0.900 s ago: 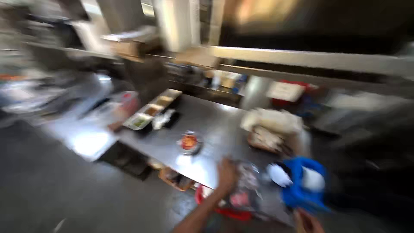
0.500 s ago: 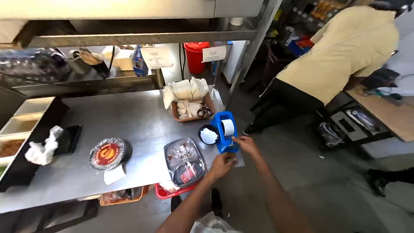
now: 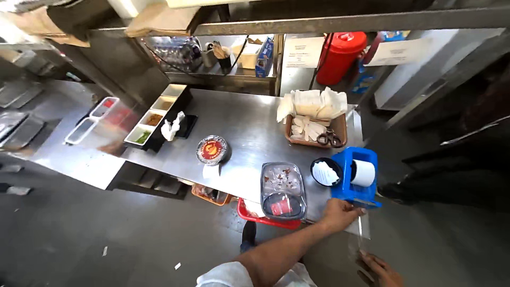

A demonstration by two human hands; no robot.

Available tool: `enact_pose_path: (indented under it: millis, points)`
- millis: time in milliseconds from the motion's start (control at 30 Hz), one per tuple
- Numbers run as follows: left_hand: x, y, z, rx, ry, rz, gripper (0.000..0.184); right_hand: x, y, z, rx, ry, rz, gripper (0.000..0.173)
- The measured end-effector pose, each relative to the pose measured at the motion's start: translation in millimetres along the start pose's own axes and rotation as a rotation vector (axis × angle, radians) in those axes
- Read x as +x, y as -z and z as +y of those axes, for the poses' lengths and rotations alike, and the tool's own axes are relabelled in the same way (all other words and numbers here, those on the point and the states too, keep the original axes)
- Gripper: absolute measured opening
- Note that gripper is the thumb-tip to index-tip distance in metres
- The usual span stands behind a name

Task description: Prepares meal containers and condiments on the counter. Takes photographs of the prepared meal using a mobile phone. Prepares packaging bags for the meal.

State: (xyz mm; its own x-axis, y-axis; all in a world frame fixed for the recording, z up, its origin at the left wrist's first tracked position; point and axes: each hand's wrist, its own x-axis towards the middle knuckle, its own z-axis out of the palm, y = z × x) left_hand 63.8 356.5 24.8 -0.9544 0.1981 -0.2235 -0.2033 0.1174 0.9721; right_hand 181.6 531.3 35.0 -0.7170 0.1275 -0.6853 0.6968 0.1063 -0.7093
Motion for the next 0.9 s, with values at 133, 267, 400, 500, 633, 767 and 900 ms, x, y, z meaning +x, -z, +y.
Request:
enact_pose_path:
  millis: [133, 267, 400, 500, 633, 767, 900]
  points:
    - [-4.2, 7.2, 30.8, 0.446, 0.078, -0.044, 0.040, 19.9, -3.5, 16.5, 0.253, -0.103, -0.171, 0.018]
    - [-41.4, 31.0, 19.7, 0.529, 0.121, -0.023, 0.036, -2.7, -24.7, 16.9, 0.167, -0.100, -0.232, 0.019]
    - [-94.2, 105.3, 8.7, 0.539, -0.257, 0.221, 0.028, -32.6, -80.6, 5.4, 0.179, 0.101, -0.398, 0.022]
    - [-100.6, 178.2, -11.9, 0.711, -0.256, 0.411, 0.022, -28.7, -153.9, -12.4, 0.186, 0.133, -0.455, 0.023]
    - [-72.4, 232.9, -63.3, 0.872, -0.125, 0.448, 0.054, 1.0, -219.2, -6.9, 0.119, 0.008, -0.375, 0.025]
    - [-53.8, 251.9, -71.6, 0.825, -0.041, 0.322, 0.075, -4.8, -234.4, 18.6, 0.066, 0.175, -0.204, 0.022]
    - [-60.6, 258.1, -69.1, 0.770, -0.002, 0.262, 0.069, -12.5, -261.3, 23.4, -0.152, 0.318, 0.138, 0.021]
